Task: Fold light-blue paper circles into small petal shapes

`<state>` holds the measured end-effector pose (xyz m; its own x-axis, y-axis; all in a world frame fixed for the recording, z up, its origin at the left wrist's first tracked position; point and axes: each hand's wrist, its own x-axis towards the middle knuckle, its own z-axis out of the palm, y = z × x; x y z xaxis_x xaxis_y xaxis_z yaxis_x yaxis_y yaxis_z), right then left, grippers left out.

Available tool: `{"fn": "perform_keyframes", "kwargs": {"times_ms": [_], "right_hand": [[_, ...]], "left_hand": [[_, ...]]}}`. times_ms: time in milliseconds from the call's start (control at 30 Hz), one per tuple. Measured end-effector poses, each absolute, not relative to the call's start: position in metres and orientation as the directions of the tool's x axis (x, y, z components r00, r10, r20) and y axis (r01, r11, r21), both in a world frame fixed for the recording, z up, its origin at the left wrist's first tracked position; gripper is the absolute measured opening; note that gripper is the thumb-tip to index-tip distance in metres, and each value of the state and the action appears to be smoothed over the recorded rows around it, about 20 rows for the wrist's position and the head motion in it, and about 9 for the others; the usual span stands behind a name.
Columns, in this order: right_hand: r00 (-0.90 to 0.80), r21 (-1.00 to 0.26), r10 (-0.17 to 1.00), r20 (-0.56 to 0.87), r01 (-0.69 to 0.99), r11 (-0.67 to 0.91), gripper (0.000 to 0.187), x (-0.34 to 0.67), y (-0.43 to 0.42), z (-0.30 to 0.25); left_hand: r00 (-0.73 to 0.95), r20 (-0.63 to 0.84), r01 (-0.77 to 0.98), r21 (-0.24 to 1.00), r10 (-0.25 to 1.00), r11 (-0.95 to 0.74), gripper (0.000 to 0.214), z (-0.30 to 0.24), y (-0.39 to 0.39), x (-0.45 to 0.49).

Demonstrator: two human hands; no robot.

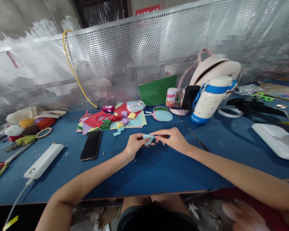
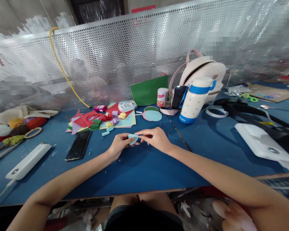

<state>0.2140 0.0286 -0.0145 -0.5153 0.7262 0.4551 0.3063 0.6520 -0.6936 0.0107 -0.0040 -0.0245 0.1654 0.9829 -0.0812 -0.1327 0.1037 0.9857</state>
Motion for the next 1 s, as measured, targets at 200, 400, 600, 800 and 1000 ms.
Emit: {"fn": "perform_keyframes", "kwargs": {"times_ms": [200, 400, 600, 800, 1000], "right_hand": [[-0.484, -0.73, 0.743, 0.462, 0.268, 0.629, 0.027, 0.213, 0.028, -0.016], [-0.498, -0.561, 0.665, 0.557, 0.364, 0.743, 0.025, 0.213, 0.027, -0.018], [-0.528, -0.526, 0.632, 0.567, 0.358, 0.772, 0.025, 0.213, 0.028, -0.018], [-0.555, -0.567, 0.664, 0.501, 0.369, 0.736, 0.023, 0.213, 0.029, -0.017], [-0.578, -0.572, 0.683, 0.447, 0.403, 0.715, 0.023, 0.213, 0.029, -0.017]], "left_hand": [[0.182, -0.083, -0.151, 0.982, 0.98, 0.111, 0.053, -0.025, -0.007, 0.013], [0.191, -0.088, -0.137, 0.984, 0.978, 0.115, 0.049, -0.024, -0.008, 0.015], [0.227, -0.045, -0.049, 0.997, 0.973, 0.057, 0.043, -0.026, -0.005, 0.014], [0.3, 0.057, 0.059, 0.995, 0.952, -0.079, 0.043, -0.03, 0.005, 0.006], [0.289, 0.16, 0.173, 0.961, 0.944, -0.216, 0.031, -0.028, 0.011, -0.001]]}}
